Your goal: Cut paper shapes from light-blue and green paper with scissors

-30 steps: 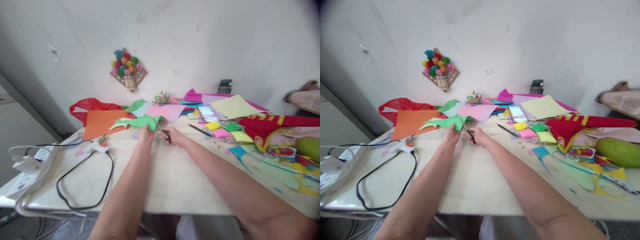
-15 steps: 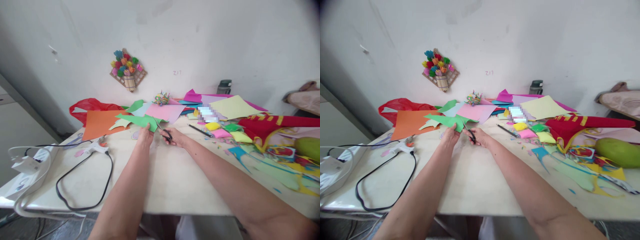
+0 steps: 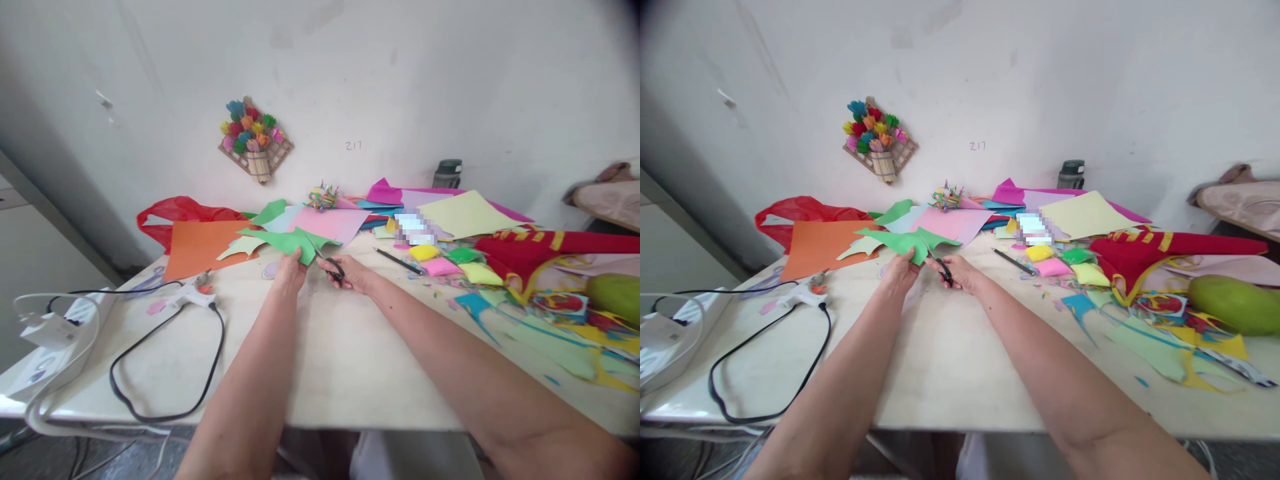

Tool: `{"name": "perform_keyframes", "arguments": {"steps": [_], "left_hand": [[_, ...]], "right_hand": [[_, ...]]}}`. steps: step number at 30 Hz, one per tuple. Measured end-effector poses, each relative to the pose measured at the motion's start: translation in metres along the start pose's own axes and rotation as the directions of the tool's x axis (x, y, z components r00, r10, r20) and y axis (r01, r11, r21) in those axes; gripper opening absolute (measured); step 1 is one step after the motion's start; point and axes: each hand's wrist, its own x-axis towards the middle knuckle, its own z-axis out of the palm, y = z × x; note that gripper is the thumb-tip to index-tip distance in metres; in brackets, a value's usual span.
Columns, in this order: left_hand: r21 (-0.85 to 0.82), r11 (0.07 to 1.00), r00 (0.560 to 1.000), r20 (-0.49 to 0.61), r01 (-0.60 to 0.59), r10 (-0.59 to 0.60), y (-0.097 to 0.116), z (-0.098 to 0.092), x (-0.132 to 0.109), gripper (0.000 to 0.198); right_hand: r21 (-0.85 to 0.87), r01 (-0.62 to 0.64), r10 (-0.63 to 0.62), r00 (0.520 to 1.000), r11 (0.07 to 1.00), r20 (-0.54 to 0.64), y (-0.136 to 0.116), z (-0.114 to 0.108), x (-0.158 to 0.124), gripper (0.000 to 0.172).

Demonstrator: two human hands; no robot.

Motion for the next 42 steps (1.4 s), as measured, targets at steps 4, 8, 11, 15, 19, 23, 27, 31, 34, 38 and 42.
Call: {"name": "perform_keyframes", "arguments": {"steps": [4, 8, 11, 15, 19, 23, 27, 31, 34, 38, 42], "left_hand": [[0.011, 1.000, 1.000, 0.009, -0.003, 0.003, -0.0008, -0.0017, 0.0009, 0.014], [0.015, 1.000, 1.000, 0.001, 0.002, -0.002, -0.0005, -0.0019, 0.0010, 0.014], [0.020, 1.000, 1.000, -0.004, 0.005, -0.004, -0.0003, -0.0019, 0.0014, 0.016], [0.035, 0.999, 1.000, 0.011, -0.007, 0.007, -0.0003, -0.0029, 0.0024, 0.015], [0.035, 0.999, 1.000, 0.023, -0.012, 0.011, 0.0009, -0.0033, 0.0020, 0.014], [0.025, 1.000, 1.000, 0.004, -0.002, 0.002, 0.0033, -0.0022, -0.0001, 0.013], [0.018, 1.000, 1.000, -0.002, -0.008, 0.008, 0.0039, -0.0036, 0.0007, 0.013], [0.014, 1.000, 1.000, 0.006, -0.020, 0.020, 0.0025, -0.0073, 0.0050, 0.012], [0.009, 1.000, 1.000, -0.012, -0.019, 0.019, 0.0020, -0.0089, 0.0073, 0.011], [0.020, 1.000, 0.999, -0.029, -0.016, 0.017, 0.0029, -0.0091, 0.0071, 0.012], [0.014, 1.000, 0.999, -0.050, -0.007, 0.007, 0.0040, -0.0084, 0.0063, 0.011]], "right_hand": [[-0.009, -0.003, 0.003, 1.000, 1.000, -0.003, -0.0012, 0.0000, -0.0010, 0.031], [-0.019, -0.013, 0.012, 1.000, 1.000, -0.013, -0.0022, 0.0007, -0.0010, 0.030], [-0.024, -0.017, 0.016, 1.000, 1.000, -0.016, -0.0020, 0.0006, -0.0006, 0.031], [-0.027, -0.018, 0.017, 1.000, 0.999, -0.021, -0.0008, -0.0004, -0.0004, 0.031], [-0.033, -0.025, 0.025, 0.999, 0.999, -0.022, -0.0003, -0.0013, -0.0007, 0.029], [-0.038, -0.041, 0.040, 0.999, 0.998, -0.022, -0.0008, -0.0021, -0.0007, 0.028], [-0.041, -0.053, 0.053, 0.999, 0.998, -0.013, -0.0002, -0.0032, 0.0001, 0.029], [-0.047, -0.058, 0.058, 0.998, 0.997, -0.003, 0.0013, -0.0040, 0.0013, 0.032], [-0.058, -0.063, 0.063, 0.998, 0.996, -0.002, 0.0017, -0.0041, 0.0015, 0.033], [-0.049, -0.073, 0.073, 0.997, 0.996, 0.004, 0.0021, -0.0041, 0.0021, 0.032], [-0.039, -0.081, 0.081, 0.997, 0.996, 0.009, 0.0026, -0.0044, 0.0032, 0.030]]}}
